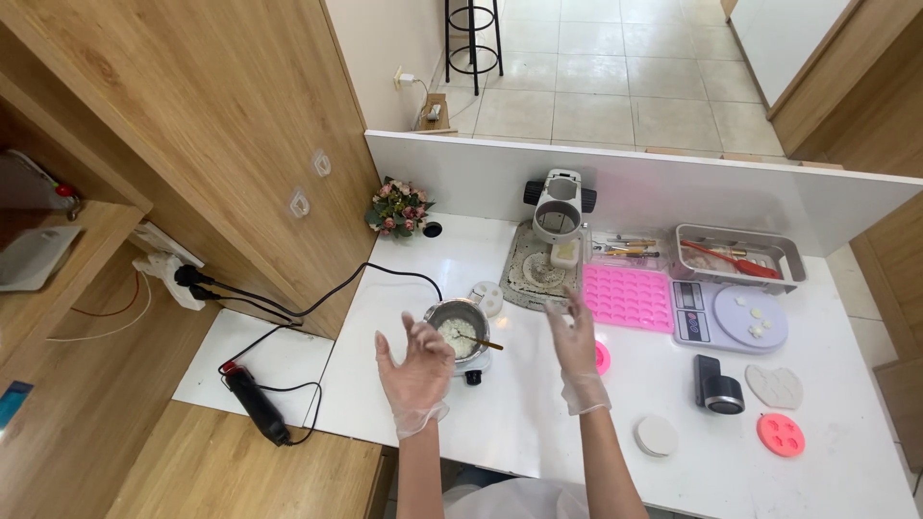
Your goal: Melting wax chunks in a small pot on a heating plate and using a heat gun to assist.
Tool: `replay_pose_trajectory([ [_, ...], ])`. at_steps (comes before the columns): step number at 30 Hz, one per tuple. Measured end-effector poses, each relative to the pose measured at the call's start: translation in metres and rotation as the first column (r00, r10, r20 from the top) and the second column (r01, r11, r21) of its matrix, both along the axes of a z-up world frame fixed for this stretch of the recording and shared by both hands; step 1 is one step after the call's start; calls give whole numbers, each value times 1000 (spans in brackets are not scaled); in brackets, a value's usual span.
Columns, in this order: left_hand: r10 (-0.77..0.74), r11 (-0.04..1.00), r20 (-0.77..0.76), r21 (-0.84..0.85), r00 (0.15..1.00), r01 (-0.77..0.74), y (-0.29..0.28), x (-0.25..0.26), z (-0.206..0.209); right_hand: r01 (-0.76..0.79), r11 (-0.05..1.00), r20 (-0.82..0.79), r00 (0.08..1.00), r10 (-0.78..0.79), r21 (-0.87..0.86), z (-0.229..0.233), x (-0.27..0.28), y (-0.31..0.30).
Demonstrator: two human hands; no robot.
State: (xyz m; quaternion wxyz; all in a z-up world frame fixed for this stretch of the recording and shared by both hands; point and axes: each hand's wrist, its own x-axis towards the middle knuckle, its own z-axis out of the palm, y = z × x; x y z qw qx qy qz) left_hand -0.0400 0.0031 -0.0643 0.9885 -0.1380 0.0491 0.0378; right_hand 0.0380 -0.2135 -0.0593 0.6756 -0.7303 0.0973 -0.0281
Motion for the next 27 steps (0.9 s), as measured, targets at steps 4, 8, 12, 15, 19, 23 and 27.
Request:
replay_pose_trajectory([
  [4, 13, 989, -96, 149, 995, 2, -2, -5, 23, 20, 918, -92, 996, 18, 397, 66, -24, 1],
  [8, 58, 998, -37, -23, 998, -59, 10, -8, 20, 35, 324, -65, 995, 81, 945, -25, 16, -19],
  [12, 67, 983, 119, -176, 991, -46, 39, 3, -53, 213, 149, -231, 965, 122, 966, -47, 25, -20],
  [15, 73, 997, 53, -27, 996, -72, 55, 2, -72, 196, 139, -215, 967, 138, 971, -76, 38, -21],
  [19, 95, 995, 61, 21, 994, -97, 55, -5, -59, 236, 88, -246, 961, 131, 968, -67, 35, -17],
  [23, 216, 968, -102, -107, 971, -227, 45, -15, -8, 227, -56, -214, 961, 173, 972, -28, 19, -8],
  [27, 206, 977, -27, -45, 978, -207, 45, -13, -14, 194, -258, -132, 963, 237, 946, -60, 31, -14],
])
